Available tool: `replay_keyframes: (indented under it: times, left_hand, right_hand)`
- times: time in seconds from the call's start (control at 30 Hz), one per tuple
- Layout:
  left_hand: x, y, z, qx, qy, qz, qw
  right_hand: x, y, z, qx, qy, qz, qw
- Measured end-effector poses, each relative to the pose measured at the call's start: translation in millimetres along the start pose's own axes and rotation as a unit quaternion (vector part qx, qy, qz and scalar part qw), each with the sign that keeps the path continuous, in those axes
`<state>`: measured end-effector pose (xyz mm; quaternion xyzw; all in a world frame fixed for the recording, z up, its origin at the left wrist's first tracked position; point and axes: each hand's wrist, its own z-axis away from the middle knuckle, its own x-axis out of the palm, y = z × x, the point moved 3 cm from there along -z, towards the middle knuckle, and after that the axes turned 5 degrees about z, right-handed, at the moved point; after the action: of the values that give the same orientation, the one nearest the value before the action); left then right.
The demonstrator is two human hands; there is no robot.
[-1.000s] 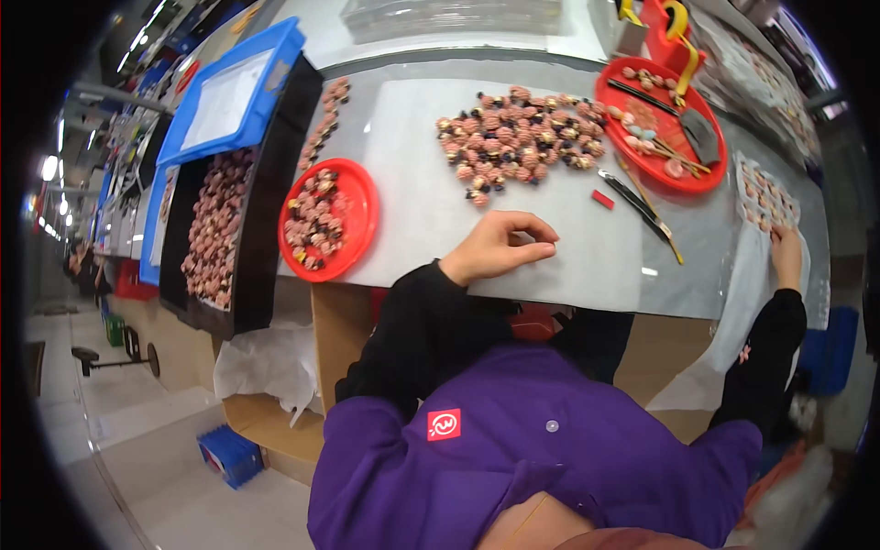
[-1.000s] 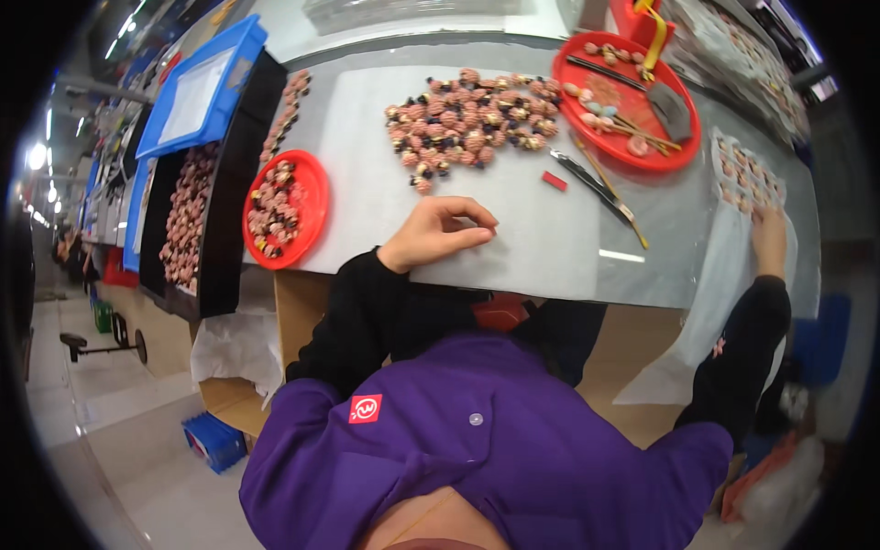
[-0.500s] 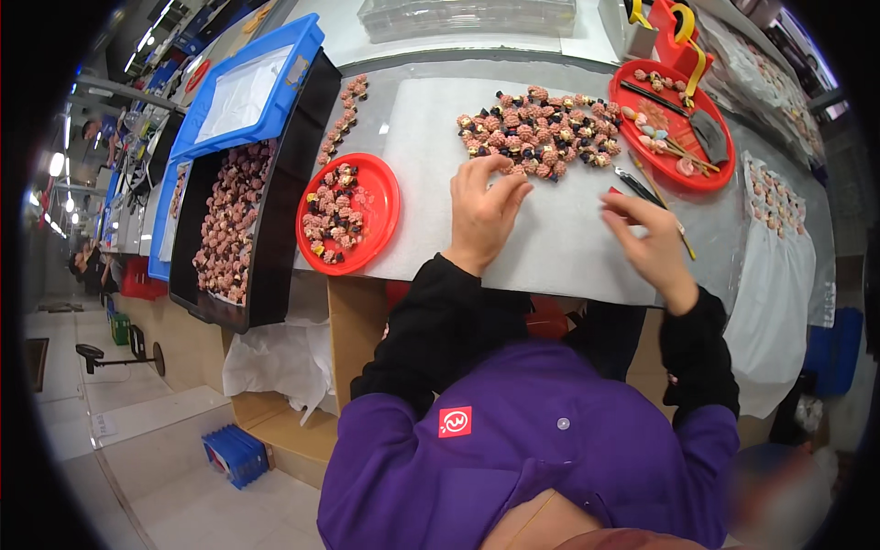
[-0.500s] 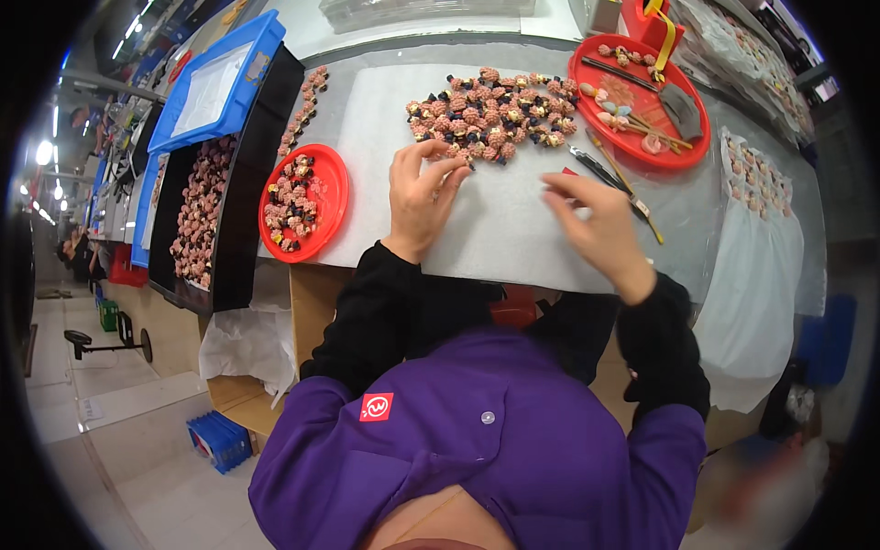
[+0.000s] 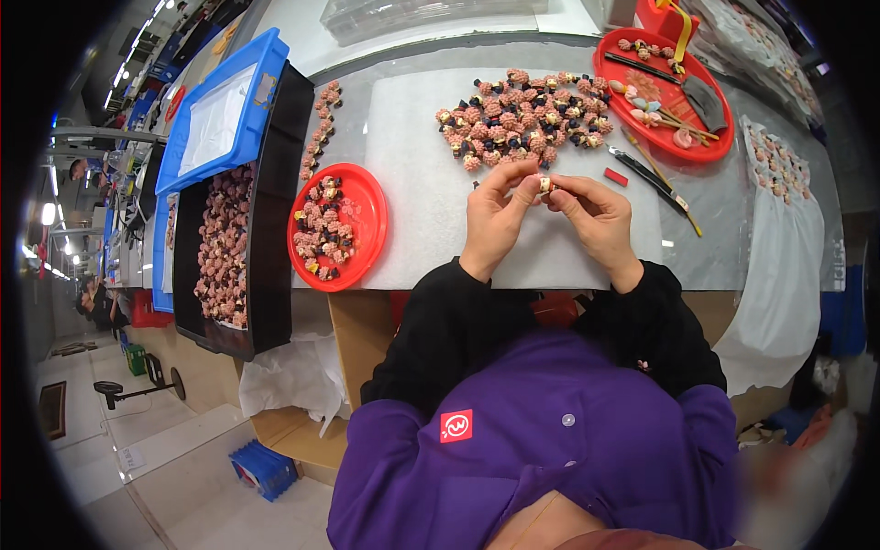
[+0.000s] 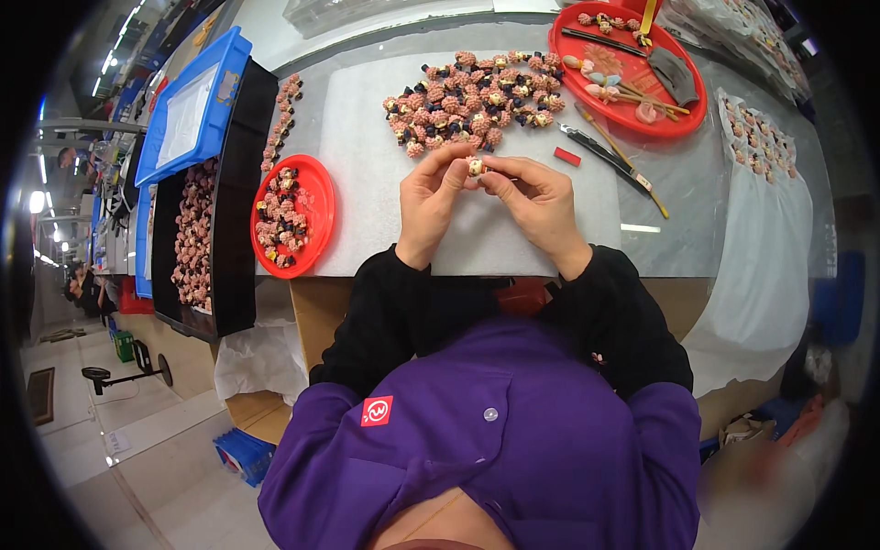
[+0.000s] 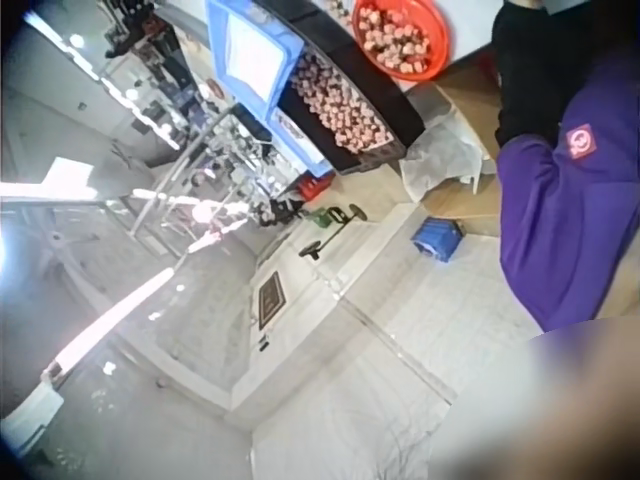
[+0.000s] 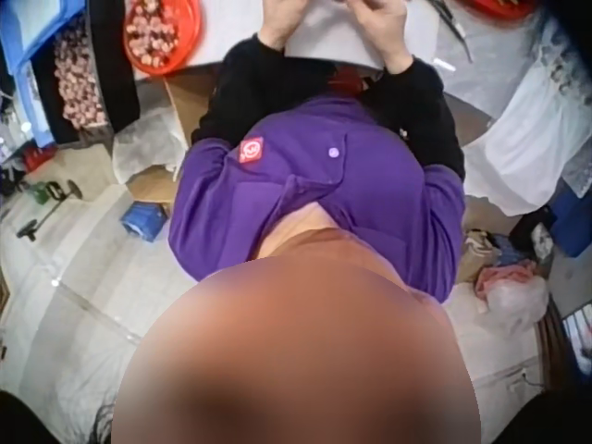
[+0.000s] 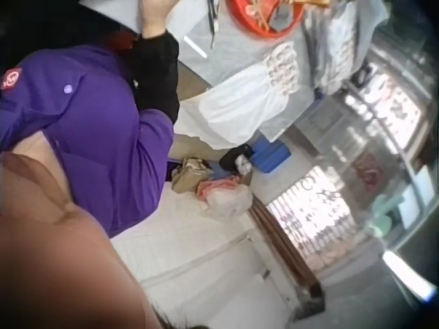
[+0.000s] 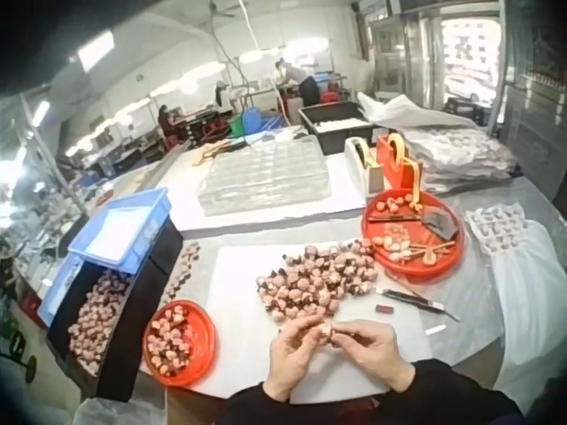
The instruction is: Sort and package small toy parts into plastic sleeves at a factory workbench.
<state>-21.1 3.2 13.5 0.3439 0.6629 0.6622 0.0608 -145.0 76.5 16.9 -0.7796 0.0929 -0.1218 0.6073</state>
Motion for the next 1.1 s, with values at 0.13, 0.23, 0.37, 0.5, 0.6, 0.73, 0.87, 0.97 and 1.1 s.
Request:
replay_keyframes:
  times: [0.13, 0.23, 0.37, 0.5, 0.6, 0.73, 0.87, 0.97, 1.1]
  left_hand:
    - [-7.0, -6.3, -0.9, -0.059, -0.041, 0.009, 0.997]
    - [-5.3, -2.4, -3.6, -0.062, -0.047, 0.069, 0.995]
    - [-4.8, 2.6, -4.3, -0.002, -0.040, 0.057, 0.998]
    - [-11.8, -0.5, -5.7, -0.032, -0.018, 0.124, 0.992]
    - [-7.0, 7.2, -4.2, -0.093, -0.010, 0.186, 0.978]
    - [-6.7, 2.7, -6.5, -0.118, -0.025, 0.220, 0.968]
    - [-7.3, -0.5, -4.0, -0.127, -0.030, 0.167, 0.977]
    - [-5.8, 0.3, -3.5, -0.140, -0.041, 0.130, 0.981]
    - [-4.8, -1.7, -1.9, -0.176, -0.045, 0.110, 0.977]
  right_hand:
    - [0.7, -3.0, -0.7, -0.065, 0.005, 0.096, 0.993]
    - [3.6, -6.2, 0.1, -0.062, 0.020, 0.098, 0.993]
    - [3.3, -6.5, -0.7, -0.087, 0.007, 0.142, 0.986]
    - [-1.8, -11.8, -13.8, -0.068, 0.008, 0.202, 0.977]
    - [-1.3, -14.0, -36.6, -0.076, 0.055, 0.404, 0.910]
    - [-6.0, 3.6, -49.1, -0.163, 0.036, 0.498, 0.851]
    - [-14.1, 2.9, -43.7, -0.096, 0.027, 0.437, 0.894]
    - [-17.1, 5.1, -38.1, -0.045, 0.024, 0.426, 0.903]
    - [-7.5, -5.2, -29.4, -0.032, 0.088, 0.179, 0.979]
